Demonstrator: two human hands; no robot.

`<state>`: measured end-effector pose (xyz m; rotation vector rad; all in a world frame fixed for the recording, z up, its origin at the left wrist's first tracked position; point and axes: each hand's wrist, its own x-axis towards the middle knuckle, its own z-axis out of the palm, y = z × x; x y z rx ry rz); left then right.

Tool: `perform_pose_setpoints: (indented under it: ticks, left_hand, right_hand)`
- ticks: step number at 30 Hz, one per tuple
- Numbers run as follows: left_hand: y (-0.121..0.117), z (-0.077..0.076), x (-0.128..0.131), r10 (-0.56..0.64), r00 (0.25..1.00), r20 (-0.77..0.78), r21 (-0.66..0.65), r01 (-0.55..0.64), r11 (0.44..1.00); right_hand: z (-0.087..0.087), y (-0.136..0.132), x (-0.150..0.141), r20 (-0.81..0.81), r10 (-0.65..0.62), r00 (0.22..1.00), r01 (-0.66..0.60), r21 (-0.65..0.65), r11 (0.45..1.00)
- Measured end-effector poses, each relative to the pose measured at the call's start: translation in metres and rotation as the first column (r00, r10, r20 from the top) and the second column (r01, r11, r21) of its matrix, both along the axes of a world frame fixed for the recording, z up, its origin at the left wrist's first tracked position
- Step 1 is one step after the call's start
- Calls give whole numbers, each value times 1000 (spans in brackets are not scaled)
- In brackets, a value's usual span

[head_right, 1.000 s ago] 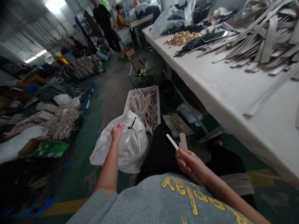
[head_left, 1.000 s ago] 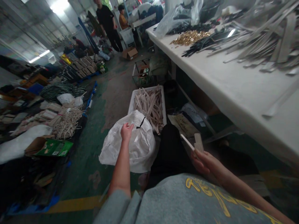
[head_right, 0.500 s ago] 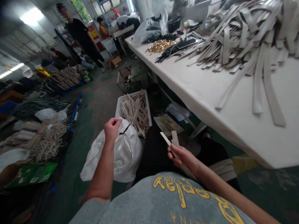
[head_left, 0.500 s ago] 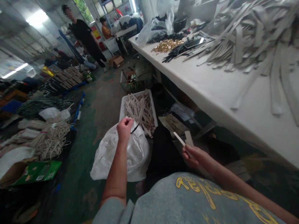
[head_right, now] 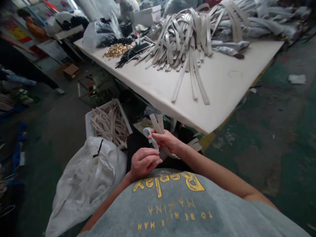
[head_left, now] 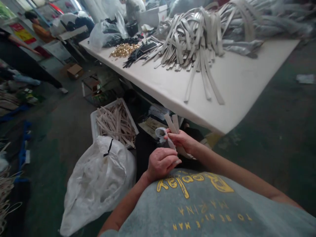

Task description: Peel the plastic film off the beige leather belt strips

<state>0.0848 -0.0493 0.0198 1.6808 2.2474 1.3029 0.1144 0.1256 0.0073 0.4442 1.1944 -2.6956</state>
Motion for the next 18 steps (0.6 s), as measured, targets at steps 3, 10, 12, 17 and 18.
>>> perform_pose_setpoints:
  ticks: [3,10,12,17,18]
  left_hand:
    - [-12,-6,1,51,995,82,43,-54,998]
    - [-18,-17,2,178,625,760,-4,-269,963]
    - [-10,-17,-1,176,446,878,-75,-233,970]
    - [12,-16,-1,160,245,956,-149,-64,987]
    - [14,-15,1,154,220,963,-146,-50,988]
  right_hand:
    - [9,3,-7,-40,-150,988,154,143,978]
    - [17,5,-20,-104,-127,986,156,346,925]
    - [17,5,-21,-92,-96,991,121,320,940]
    - [12,7,-21,-35,-77,996,83,218,973]
    - [11,8,-20,-25,-81,996,84,197,977]
